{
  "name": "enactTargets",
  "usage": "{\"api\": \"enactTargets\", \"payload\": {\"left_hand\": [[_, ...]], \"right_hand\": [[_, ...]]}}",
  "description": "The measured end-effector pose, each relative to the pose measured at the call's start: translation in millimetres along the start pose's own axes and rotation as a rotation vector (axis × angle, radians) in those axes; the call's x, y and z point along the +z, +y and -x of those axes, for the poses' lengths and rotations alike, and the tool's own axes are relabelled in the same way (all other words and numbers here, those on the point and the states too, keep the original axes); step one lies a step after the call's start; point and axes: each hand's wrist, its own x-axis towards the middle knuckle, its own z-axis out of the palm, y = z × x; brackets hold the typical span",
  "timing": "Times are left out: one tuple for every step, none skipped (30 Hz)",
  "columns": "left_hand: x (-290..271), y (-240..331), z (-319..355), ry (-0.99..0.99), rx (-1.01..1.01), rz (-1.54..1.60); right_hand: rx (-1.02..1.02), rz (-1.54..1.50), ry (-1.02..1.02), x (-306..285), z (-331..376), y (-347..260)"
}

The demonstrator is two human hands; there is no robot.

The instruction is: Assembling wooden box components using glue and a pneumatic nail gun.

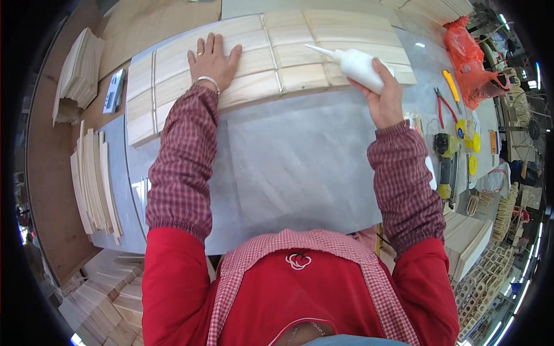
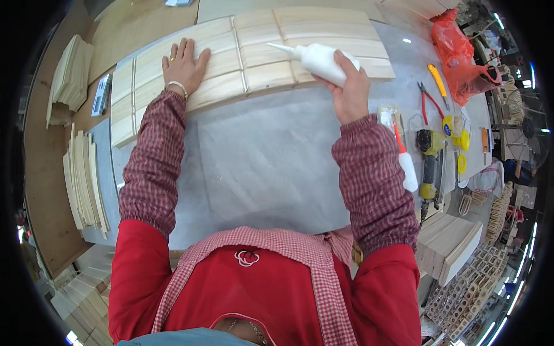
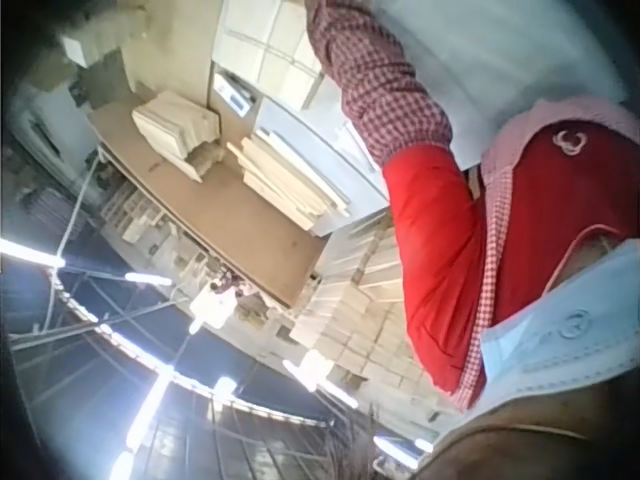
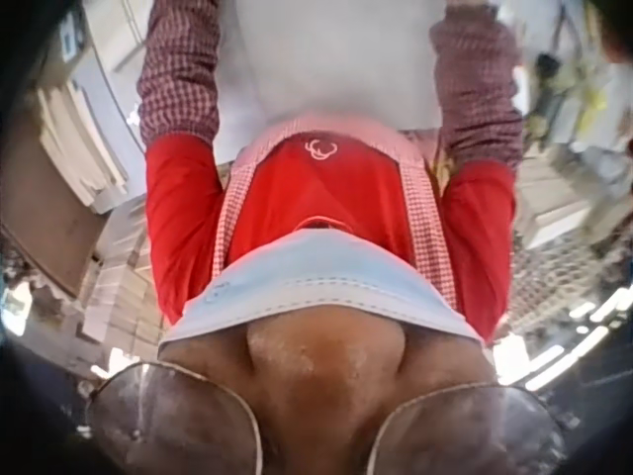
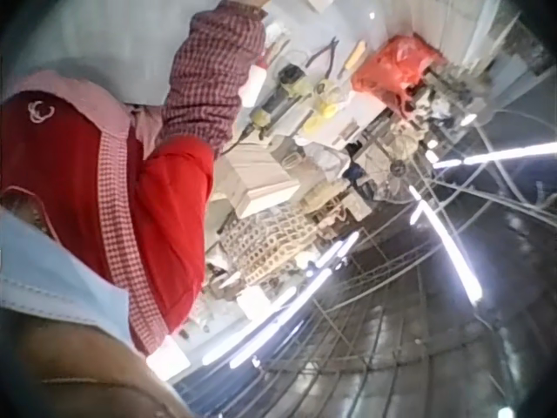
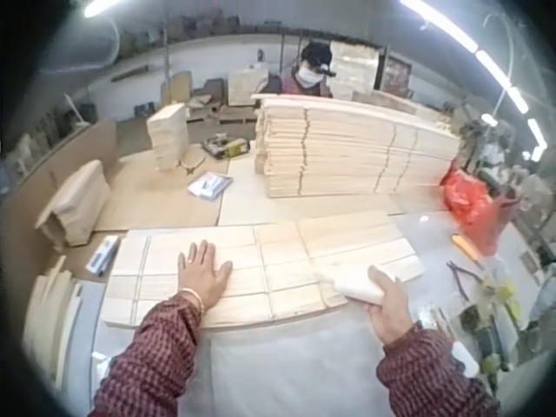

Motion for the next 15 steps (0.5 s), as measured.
{"api": "enactTargets", "payload": {"left_hand": [[-1, 0, 1, -0.011, -0.006, -0.001], [-1, 0, 1, -0.022, -0.012, -0.002], [-1, 1, 1, -0.013, -0.012, 0.002], [-1, 1, 1, -0.008, -0.009, 0.003], [-1, 0, 3, -0.008, -0.005, 0.001], [-1, 0, 4, -0.007, -0.001, -0.001], [-1, 1, 3, -0.006, 0.004, -0.003], [-1, 1, 4, -0.004, 0.006, -0.006], [-1, 1, 4, 0.0, 0.009, -0.012], [-1, 0, 5, 0.003, 0.008, -0.02], [-1, 0, 5, 0.005, 0.008, -0.027], [0, -1, 5, 0.008, 0.009, -0.034], [-1, -1, 5, 0.009, 0.009, -0.036], [-1, -1, 5, 0.011, 0.01, -0.038], [-1, -1, 5, 0.013, 0.012, -0.04]], "right_hand": [[-0.011, -0.017, 0.007, 0, -16, -4], [-0.022, -0.034, 0.014, 1, -32, -8], [-0.032, -0.034, 0.01, 3, -46, -9], [-0.062, 0.005, 0.027, 7, -60, -8], [-0.088, 0.042, 0.047, 13, -71, -5], [-0.115, 0.079, 0.067, 19, -82, -2], [-0.142, 0.115, 0.089, 23, -92, -1], [-0.143, 0.11, 0.088, 28, -99, 0], [-0.163, 0.153, 0.11, 32, -107, 0], [-0.18, 0.196, 0.129, 38, -114, 1], [-0.197, 0.239, 0.148, 42, -120, 1], [-0.215, 0.282, 0.169, 46, -124, 2], [-0.215, 0.279, 0.168, 49, -128, 3], [-0.23, 0.313, 0.166, 51, -130, 4], [-0.245, 0.346, 0.166, 53, -132, 4]]}}
